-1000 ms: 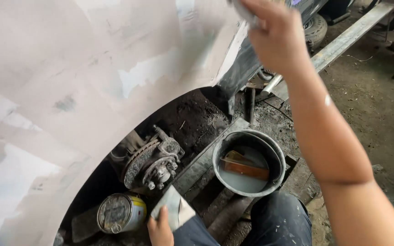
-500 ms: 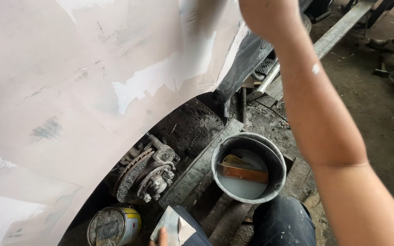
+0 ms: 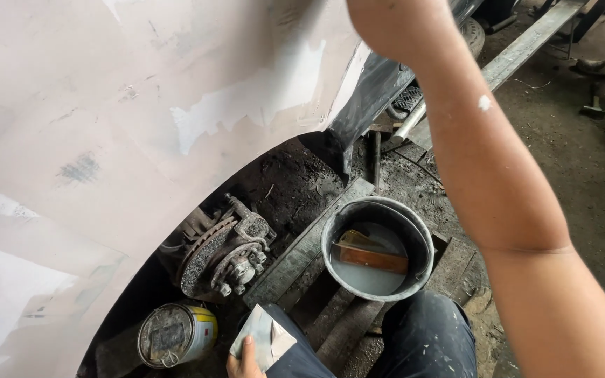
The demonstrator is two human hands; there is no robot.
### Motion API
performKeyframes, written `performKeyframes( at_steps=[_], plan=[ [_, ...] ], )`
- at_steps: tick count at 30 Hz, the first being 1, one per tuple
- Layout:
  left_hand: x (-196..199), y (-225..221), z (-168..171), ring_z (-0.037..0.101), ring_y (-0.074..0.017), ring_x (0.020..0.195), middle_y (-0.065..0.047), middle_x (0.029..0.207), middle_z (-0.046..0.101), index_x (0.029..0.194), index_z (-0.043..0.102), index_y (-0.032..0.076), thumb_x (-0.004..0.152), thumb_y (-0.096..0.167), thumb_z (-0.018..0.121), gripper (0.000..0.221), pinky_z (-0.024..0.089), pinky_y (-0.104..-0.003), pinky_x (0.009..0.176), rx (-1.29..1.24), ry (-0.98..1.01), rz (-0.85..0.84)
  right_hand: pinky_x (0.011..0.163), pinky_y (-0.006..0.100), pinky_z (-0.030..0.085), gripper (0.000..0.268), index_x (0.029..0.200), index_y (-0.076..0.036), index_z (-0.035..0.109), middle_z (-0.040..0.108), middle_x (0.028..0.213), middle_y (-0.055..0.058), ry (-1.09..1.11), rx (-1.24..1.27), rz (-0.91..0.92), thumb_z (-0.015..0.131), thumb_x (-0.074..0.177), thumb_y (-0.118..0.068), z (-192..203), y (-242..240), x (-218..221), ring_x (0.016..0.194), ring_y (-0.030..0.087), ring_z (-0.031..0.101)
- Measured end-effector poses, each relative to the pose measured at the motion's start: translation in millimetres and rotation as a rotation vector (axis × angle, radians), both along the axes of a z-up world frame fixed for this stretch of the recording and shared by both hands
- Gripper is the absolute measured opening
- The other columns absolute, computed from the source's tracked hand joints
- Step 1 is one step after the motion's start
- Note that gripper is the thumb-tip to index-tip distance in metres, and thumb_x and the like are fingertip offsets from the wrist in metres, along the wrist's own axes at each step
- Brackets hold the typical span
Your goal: The person is applying and smoothing body filler onto a car's fender using plastic spreaders.
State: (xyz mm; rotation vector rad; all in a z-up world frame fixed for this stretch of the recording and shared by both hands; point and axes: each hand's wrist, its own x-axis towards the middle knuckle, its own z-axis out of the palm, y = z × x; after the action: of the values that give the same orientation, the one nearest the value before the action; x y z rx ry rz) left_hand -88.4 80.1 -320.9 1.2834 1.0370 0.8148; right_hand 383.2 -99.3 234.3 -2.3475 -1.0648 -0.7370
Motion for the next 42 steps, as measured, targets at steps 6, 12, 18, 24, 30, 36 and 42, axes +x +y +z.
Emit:
performKeyframes(
  at_steps=[6, 12, 18, 24, 30, 36, 42],
  plan=[
    [-1.6, -1.0, -2.4, 0.074, -0.0286, 0.103, -0.021, 0.112, 0.077, 0.118, 0.072, -0.007, 0.091, 0.023, 0.070, 0.040, 0.059, -0.038, 0.086, -0.065, 0.019, -0.041, 0.060, 0.040, 0.053, 0.011, 0.105, -0.001, 0.071, 0.068, 0.078, 0.014, -0.210, 0.201, 0.158, 0.064, 0.096, 0.002, -34.0, 18.1, -24.7, 0.067, 0.027, 0.067],
    [-2.5, 6.2, -22.2, 0.074, -0.0282, 0.102, -0.020, 0.111, 0.077, 0.117, 0.073, -0.006, 0.091, 0.023, 0.070, 0.039, 0.060, -0.038, 0.085, -0.085, 0.063, -0.062, 0.105, 0.045, 0.054, 0.050, 0.134, -0.004, 0.068, 0.070, 0.125, 0.015, -0.341, 0.341, 0.261, 0.060, 0.088, 0.014, -56.7, 37.0, -61.4, 0.121, 0.035, 0.065],
    [-2.7, 2.8, -13.6, 0.075, -0.0284, 0.097, -0.021, 0.108, 0.078, 0.116, 0.073, -0.007, 0.092, 0.023, 0.070, 0.038, 0.060, -0.039, 0.082, -0.120, 0.065, -0.045, 0.121, 0.045, 0.046, 0.056, 0.145, 0.001, 0.060, 0.062, 0.144, 0.016, -0.334, 0.366, 0.287, 0.056, 0.090, 0.014, -91.5, 43.7, -82.1, 0.137, 0.034, 0.055],
    [3.6, -0.5, -6.1, 0.073, -0.0283, 0.097, -0.022, 0.109, 0.076, 0.117, 0.070, -0.010, 0.095, 0.025, 0.070, 0.041, 0.059, -0.039, 0.082, -0.125, -0.038, -0.006, 0.095, 0.038, 0.055, 0.041, 0.132, -0.005, 0.071, 0.074, 0.118, 0.013, -0.284, 0.269, 0.357, 0.058, 0.097, 0.012, -47.3, -4.2, -40.6, 0.107, 0.026, 0.071],
    [2.8, -5.0, 8.3, 0.072, -0.0271, 0.102, -0.021, 0.115, 0.074, 0.122, 0.068, -0.009, 0.094, 0.021, 0.068, 0.041, 0.058, -0.037, 0.086, -0.122, -0.115, 0.006, 0.035, 0.027, 0.040, 0.028, 0.083, 0.001, 0.070, 0.063, 0.054, 0.011, -0.326, -0.444, -0.336, 0.056, 0.105, -0.010, -29.4, -10.9, 64.0, 0.041, 0.016, 0.055],
    [3.0, -8.2, -1.0, 0.072, -0.0276, 0.103, -0.022, 0.116, 0.074, 0.123, 0.068, -0.009, 0.094, 0.018, 0.068, 0.040, 0.058, -0.038, 0.087, -0.101, -0.168, -0.010, 0.036, 0.028, 0.039, 0.024, 0.089, 0.001, 0.068, 0.060, 0.056, 0.010, -0.180, -0.220, -0.182, 0.052, 0.106, -0.006, -19.1, 6.7, 42.0, 0.041, 0.016, 0.053],
    [3.7, -7.2, 17.5, 0.072, -0.0286, 0.101, -0.023, 0.115, 0.073, 0.124, 0.067, -0.009, 0.094, 0.018, 0.067, 0.040, 0.059, -0.039, 0.085, -0.155, -0.132, -0.040, 0.042, 0.029, 0.041, 0.020, 0.094, 0.001, 0.068, 0.061, 0.062, 0.010, -0.061, 0.038, -0.015, 0.053, 0.106, -0.003, -20.1, 15.9, -1.6, 0.047, 0.018, 0.054]
  ],
)
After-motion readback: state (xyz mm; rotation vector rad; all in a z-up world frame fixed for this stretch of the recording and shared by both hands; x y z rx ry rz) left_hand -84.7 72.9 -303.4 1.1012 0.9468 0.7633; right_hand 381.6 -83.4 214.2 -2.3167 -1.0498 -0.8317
